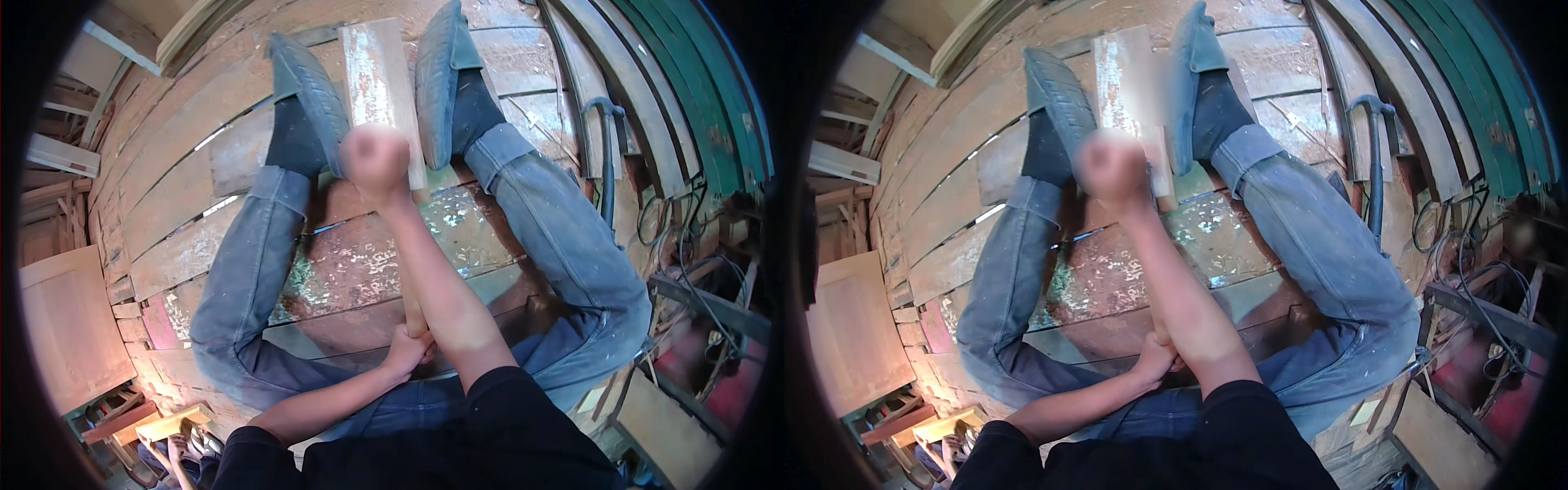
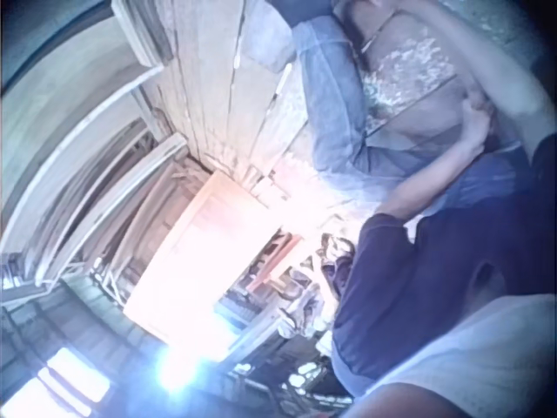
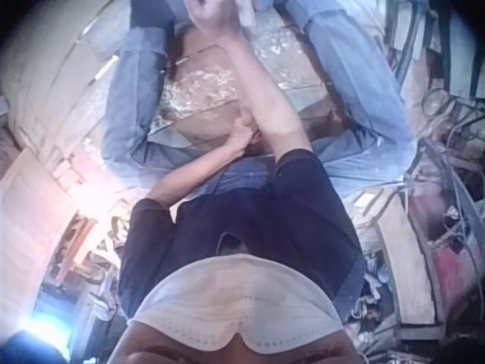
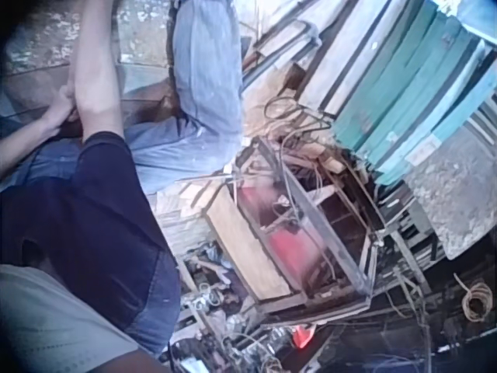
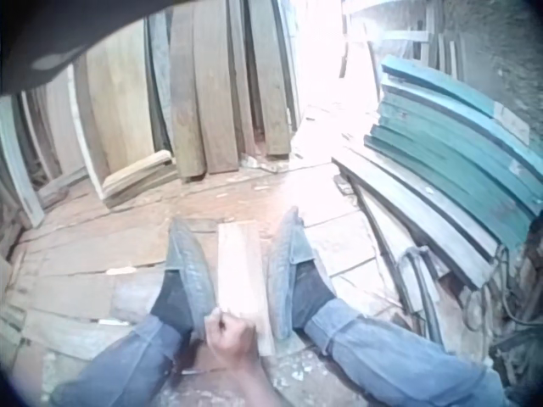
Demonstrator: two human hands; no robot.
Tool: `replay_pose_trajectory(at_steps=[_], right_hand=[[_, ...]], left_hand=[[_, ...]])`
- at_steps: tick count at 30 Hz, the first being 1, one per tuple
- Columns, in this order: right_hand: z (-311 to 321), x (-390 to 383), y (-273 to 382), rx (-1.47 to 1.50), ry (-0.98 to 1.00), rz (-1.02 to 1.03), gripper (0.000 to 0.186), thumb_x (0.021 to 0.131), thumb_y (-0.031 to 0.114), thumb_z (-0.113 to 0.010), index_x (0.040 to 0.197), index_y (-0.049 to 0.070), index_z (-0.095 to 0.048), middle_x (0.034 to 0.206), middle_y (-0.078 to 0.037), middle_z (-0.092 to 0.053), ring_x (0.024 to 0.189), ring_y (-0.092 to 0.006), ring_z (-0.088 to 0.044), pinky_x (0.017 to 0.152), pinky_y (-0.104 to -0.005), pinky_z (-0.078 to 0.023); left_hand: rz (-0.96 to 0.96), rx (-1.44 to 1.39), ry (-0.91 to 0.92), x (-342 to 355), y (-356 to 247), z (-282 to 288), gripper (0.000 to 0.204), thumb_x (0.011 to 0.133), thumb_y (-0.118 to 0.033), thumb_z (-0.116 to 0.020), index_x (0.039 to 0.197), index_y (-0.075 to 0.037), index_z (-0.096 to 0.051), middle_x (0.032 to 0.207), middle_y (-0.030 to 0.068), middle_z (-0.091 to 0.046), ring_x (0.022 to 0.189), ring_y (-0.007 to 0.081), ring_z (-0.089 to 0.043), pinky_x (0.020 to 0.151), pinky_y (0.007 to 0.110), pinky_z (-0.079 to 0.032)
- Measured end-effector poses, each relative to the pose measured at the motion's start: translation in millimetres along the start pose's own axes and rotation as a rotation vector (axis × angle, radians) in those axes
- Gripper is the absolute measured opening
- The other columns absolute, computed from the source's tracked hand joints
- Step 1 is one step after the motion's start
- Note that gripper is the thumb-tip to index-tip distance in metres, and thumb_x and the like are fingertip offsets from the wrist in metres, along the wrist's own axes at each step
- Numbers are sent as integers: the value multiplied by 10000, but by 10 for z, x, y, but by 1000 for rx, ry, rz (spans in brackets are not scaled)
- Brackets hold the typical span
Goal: Woodworking by scraping, sawing, and hammering a wooden plank while sitting on a workshop floor.
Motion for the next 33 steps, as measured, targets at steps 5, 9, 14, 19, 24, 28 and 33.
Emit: replay_pose_trajectory(at_steps=[5,9,14,19,24,28,33], right_hand=[[-286,597,-162,87,-87,162,395,880,181,-527,571,-65,-525,521,-246,-459,438,-323,-553,459,-388,-398],[-677,1367,-304,81,-125,160,380,848,239,-547,600,-45,-592,546,-245,-509,516,-346,-607,518,-392,-466],[-693,1475,-405,-51,-147,127,384,843,287,-516,656,-18,-655,632,-230,-611,636,-381,-643,636,-428,-527],[-447,699,-161,-121,-36,30,352,856,255,-512,651,14,-666,619,-241,-603,580,-394,-631,561,-465,-531],[-97,-134,34,-9,-34,40,374,860,219,-542,557,3,-574,548,-212,-558,502,-366,-599,484,-433,-481],[-126,44,5,119,-28,-17,375,870,206,-542,574,-22,-568,522,-234,-492,461,-360,-567,450,-407,-425],[-395,1069,-216,128,-154,84,381,855,226,-525,595,-46,-591,566,-260,-524,539,-398,-594,514,-436,-475]], left_hand=[[-48,17,-133,189,-499,-16,216,899,-121,-587,705,-32,-557,531,20,-503,401,94,-437,365,243,-278],[-233,-20,-79,647,-1066,159,132,904,-96,-557,815,-10,-601,609,43,-577,448,121,-516,376,260,-366],[-38,-406,-260,506,-1359,-269,205,924,-83,-530,1096,26,-556,811,98,-653,579,163,-620,424,253,-466],[-104,-109,-193,314,-670,30,83,877,-11,-524,844,-29,-598,580,16,-556,413,66,-455,348,221,-274],[61,10,-48,-69,46,154,45,893,-38,-540,871,-38,-579,564,20,-520,373,89,-399,349,230,-251],[58,-33,-65,-28,-76,123,51,878,-31,-556,839,-28,-590,563,25,-537,380,89,-425,350,227,-272],[-71,93,-185,435,-993,120,143,909,-65,-524,799,-7,-595,574,53,-554,428,111,-499,368,246,-342]])
Point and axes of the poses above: each hand's wrist, its own x-axis towards the middle knuckle, its own z-axis out of the back of the hand, y = z × x, the point moved 1 cm from there along x, towards the middle knuckle
